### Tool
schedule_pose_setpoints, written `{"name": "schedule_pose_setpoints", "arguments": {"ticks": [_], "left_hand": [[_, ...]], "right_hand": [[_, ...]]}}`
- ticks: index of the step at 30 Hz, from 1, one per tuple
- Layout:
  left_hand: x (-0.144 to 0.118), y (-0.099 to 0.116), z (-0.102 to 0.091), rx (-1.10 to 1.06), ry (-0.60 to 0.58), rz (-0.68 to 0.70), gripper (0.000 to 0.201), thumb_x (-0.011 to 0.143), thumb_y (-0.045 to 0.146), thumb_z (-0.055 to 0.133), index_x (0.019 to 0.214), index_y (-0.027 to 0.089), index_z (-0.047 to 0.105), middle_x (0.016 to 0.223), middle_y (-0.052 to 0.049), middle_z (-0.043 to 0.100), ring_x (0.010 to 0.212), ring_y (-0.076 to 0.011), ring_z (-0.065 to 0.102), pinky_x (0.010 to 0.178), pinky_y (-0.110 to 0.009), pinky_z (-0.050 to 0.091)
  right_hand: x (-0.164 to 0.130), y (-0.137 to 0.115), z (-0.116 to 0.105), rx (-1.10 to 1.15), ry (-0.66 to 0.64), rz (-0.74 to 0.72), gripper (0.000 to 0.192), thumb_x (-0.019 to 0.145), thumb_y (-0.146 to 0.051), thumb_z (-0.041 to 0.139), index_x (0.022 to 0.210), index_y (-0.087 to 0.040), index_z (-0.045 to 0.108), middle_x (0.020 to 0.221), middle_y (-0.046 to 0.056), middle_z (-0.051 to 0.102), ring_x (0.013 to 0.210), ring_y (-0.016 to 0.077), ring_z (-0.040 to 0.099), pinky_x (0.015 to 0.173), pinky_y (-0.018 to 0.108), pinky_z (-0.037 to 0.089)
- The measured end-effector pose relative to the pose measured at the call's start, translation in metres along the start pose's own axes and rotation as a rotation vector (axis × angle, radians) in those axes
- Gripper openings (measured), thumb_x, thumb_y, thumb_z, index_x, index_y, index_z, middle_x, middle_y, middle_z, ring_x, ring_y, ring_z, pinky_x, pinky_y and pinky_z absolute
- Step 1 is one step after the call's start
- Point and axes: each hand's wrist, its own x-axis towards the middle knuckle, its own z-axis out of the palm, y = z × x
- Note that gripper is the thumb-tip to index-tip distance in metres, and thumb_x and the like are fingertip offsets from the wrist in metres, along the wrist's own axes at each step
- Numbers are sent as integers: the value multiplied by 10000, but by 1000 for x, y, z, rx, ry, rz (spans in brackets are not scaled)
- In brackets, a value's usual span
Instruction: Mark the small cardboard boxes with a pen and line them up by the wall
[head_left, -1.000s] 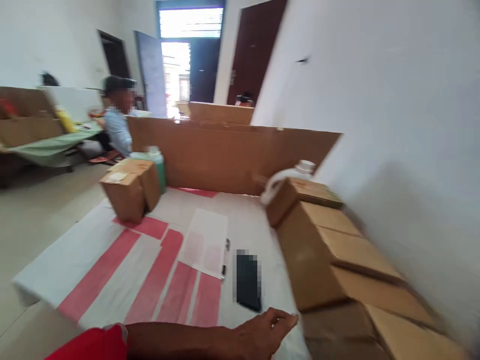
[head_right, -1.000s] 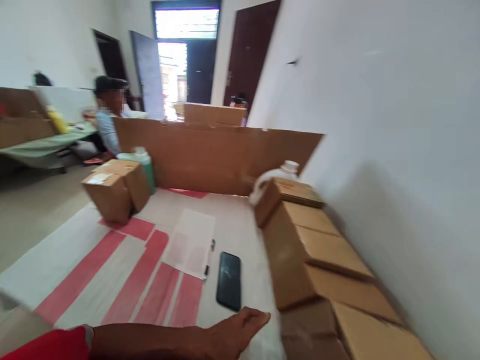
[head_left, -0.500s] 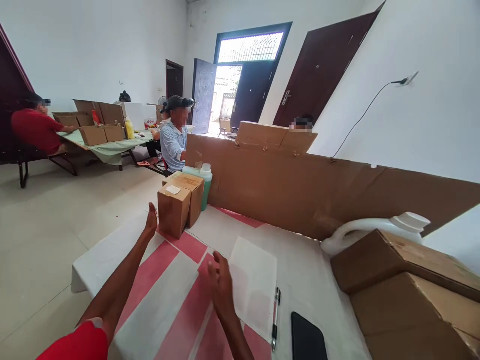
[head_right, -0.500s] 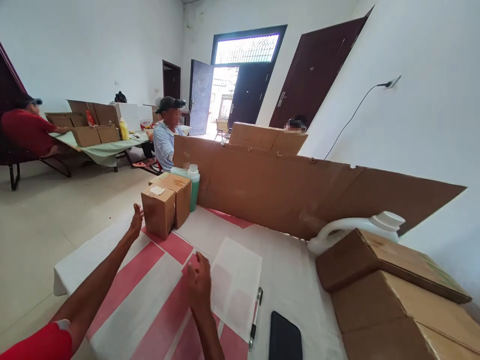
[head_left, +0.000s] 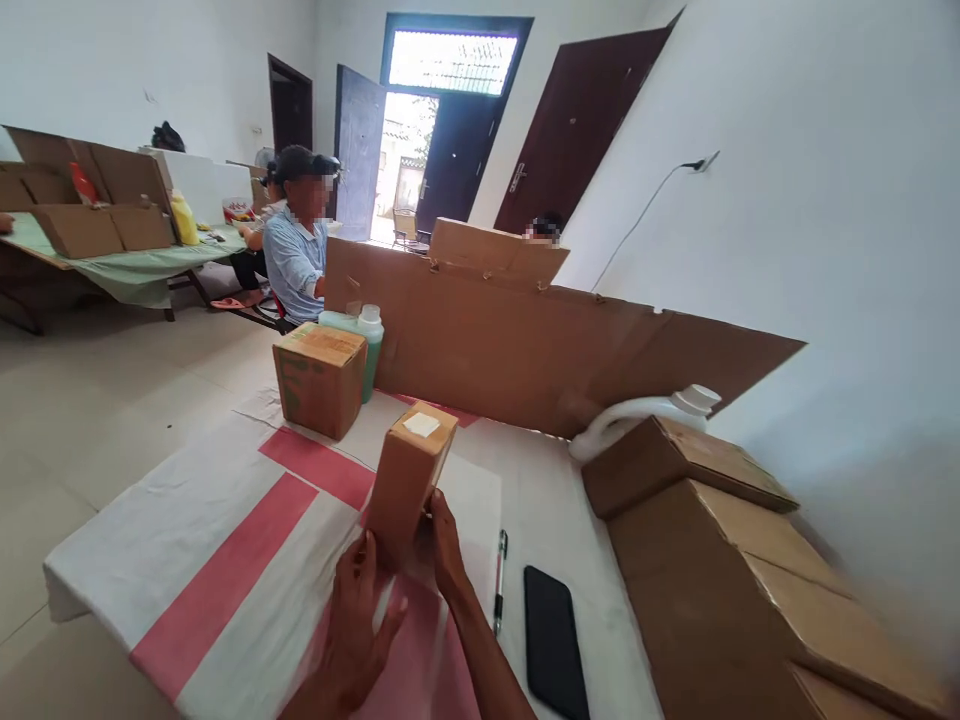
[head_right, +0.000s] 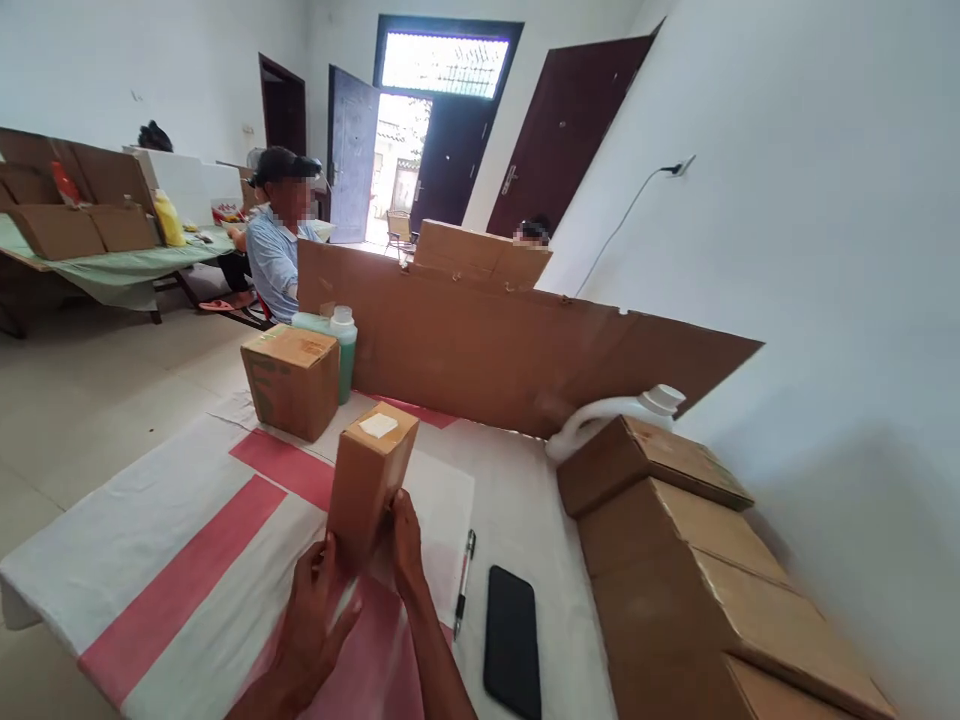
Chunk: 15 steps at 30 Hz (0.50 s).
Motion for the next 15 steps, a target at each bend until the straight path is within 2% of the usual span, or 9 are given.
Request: {"name": "schedule_pose_setpoints", "arguments": {"ticks": [3, 5, 7, 9, 11, 13, 15], "left_hand": [[-17, 25, -6, 230, 5, 280, 806, 971, 327, 582, 1648, 280, 147, 1443, -183, 515, 1311, -353, 534, 1064, -518, 475], [-11, 41, -17, 308, 27, 442, 810, 949, 340, 621, 1640, 265, 205, 1426, -177, 542, 1331, -359, 511, 1104, -493, 426], [4, 53, -28, 323, 2, 551, 819, 937, 390, 638, 1633, 240, 232, 1468, -172, 521, 1392, -366, 454, 1152, -486, 364], [21, 60, -38, 296, -72, 595, 808, 944, 437, 619, 1626, 227, 240, 1503, -169, 500, 1417, -362, 436, 1169, -495, 334], [37, 60, -46, 252, -166, 597, 788, 954, 453, 595, 1620, 224, 241, 1515, -168, 492, 1420, -352, 438, 1170, -504, 328], [54, 56, -53, 202, -239, 580, 744, 976, 430, 542, 1620, 224, 232, 1537, -161, 468, 1442, -341, 411, 1176, -512, 317], [77, 50, -58, 160, -284, 573, 667, 1001, 353, 439, 1621, 232, 227, 1582, -138, 422, 1482, -318, 357, 1198, -513, 287]], "right_hand": [[-31, -10, -35, 27, -31, 91, 757, 907, -814, 368, 1095, -180, 735, 978, 96, 776, 948, 286, 691, 837, 409, 554], [-46, -14, -47, 39, -54, 140, 713, 857, -812, 492, 1056, -183, 762, 971, 102, 783, 948, 294, 691, 828, 404, 556], [-54, -12, -51, 50, -12, 182, 700, 783, -817, 596, 1046, -193, 774, 984, 97, 786, 975, 300, 688, 855, 410, 553], [-57, -6, -51, 72, 82, 215, 736, 767, -828, 602, 1102, -192, 761, 1033, 101, 781, 1011, 304, 691, 900, 427, 546], [-61, 1, -52, 111, 155, 242, 787, 818, -837, 521, 1220, -189, 716, 1134, 122, 757, 1055, 304, 696, 936, 444, 540], [-69, 7, -54, 156, 196, 263, 817, 845, -839, 471, 1318, -202, 664, 1253, 141, 715, 1118, 311, 690, 971, 455, 533], [-83, 12, -55, 163, 218, 229, 793, 847, -816, 506, 1361, -227, 637, 1365, 140, 660, 1226, 325, 644, 1029, 467, 510]]}}
